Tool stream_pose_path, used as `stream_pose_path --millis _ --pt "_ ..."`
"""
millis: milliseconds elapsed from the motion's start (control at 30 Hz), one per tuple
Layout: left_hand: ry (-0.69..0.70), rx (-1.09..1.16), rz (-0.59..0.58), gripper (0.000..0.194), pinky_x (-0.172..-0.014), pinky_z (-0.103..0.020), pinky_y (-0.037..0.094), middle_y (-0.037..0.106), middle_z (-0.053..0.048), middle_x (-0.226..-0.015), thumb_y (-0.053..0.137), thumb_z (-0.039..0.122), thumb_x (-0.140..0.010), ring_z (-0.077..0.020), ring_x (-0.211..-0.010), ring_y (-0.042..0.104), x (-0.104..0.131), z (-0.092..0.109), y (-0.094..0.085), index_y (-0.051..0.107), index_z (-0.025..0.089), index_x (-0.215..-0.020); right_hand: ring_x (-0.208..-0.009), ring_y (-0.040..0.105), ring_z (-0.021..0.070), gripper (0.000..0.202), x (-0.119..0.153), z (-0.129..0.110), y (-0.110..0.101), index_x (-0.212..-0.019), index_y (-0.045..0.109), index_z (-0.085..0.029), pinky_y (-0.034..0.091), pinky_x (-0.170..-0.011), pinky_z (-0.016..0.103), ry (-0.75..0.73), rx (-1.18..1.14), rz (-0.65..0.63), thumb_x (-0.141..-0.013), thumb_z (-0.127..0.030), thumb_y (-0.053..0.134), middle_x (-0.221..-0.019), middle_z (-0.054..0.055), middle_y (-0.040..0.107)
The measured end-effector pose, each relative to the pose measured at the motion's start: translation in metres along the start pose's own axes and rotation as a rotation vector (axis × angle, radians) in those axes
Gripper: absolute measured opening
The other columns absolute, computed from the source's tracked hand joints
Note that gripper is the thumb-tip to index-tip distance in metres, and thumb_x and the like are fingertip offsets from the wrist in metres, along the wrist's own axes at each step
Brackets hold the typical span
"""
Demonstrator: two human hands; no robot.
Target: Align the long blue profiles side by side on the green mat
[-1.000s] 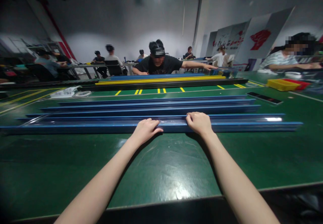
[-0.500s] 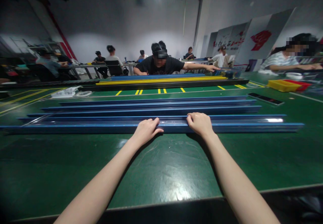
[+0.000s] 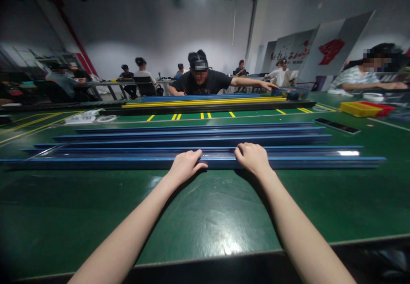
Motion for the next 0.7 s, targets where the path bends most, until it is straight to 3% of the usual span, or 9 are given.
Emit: stream_pose_path --millis 100,300,500,700 --pt "0.007 0.008 0.011 0.029 -0.062 -0.024 0.041 0.061 -0.003 -0.08 0.046 0.048 -0.08 -0.0179 -0.077 0.057 0.0 0.001 -0.001 0.047 0.02 -0.089 -0.079 0.058 0.0188 0.044 0.002 -0.011 -0.005 -0.09 0.063 -0.016 0.036 -0.071 0.029 -0.041 0.029 0.048 -0.083 -0.042 0.028 -0.088 0.008 0.065" --pt "-0.002 0.037 0.012 0.03 -0.064 -0.025 0.041 0.061 -0.004 -0.085 0.047 0.048 -0.079 -0.018 -0.08 0.057 0.001 0.0 0.0 0.047 0.019 -0.089 -0.101 0.05 0.0201 0.045 0.006 -0.049 -0.013 -0.108 0.055 -0.012 0.027 -0.091 0.032 -0.266 -0.048 0.225 -0.086 -0.039 0.027 -0.11 0.012 0.058" --pt "0.003 0.045 0.021 0.03 -0.066 -0.025 0.041 0.059 -0.004 -0.089 0.047 0.047 -0.079 -0.0178 -0.083 0.056 0.001 0.0 0.001 0.047 0.018 -0.09 -0.089 0.056 0.0172 0.044 -0.001 -0.055 0.002 -0.102 0.058 -0.016 0.035 -0.078 0.027 -0.229 -0.058 0.044 -0.087 -0.039 0.023 -0.096 0.009 0.063" --pt "0.042 -0.007 0.048 0.032 -0.066 -0.026 0.039 0.059 -0.005 -0.088 0.047 0.047 -0.079 -0.0179 -0.081 0.055 0.003 0.002 0.001 0.048 0.018 -0.091 -0.083 0.058 0.0156 0.041 -0.003 -0.052 -0.004 -0.095 0.062 -0.02 0.037 -0.069 0.025 -0.211 -0.051 0.07 -0.086 -0.037 0.025 -0.091 0.005 0.066"
Point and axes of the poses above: each hand's wrist, its own x-axis away from the middle knuckle, its own y-axis out of the palm, z = x × y, the point moved 7 cm from there along -x, towards the middle knuckle
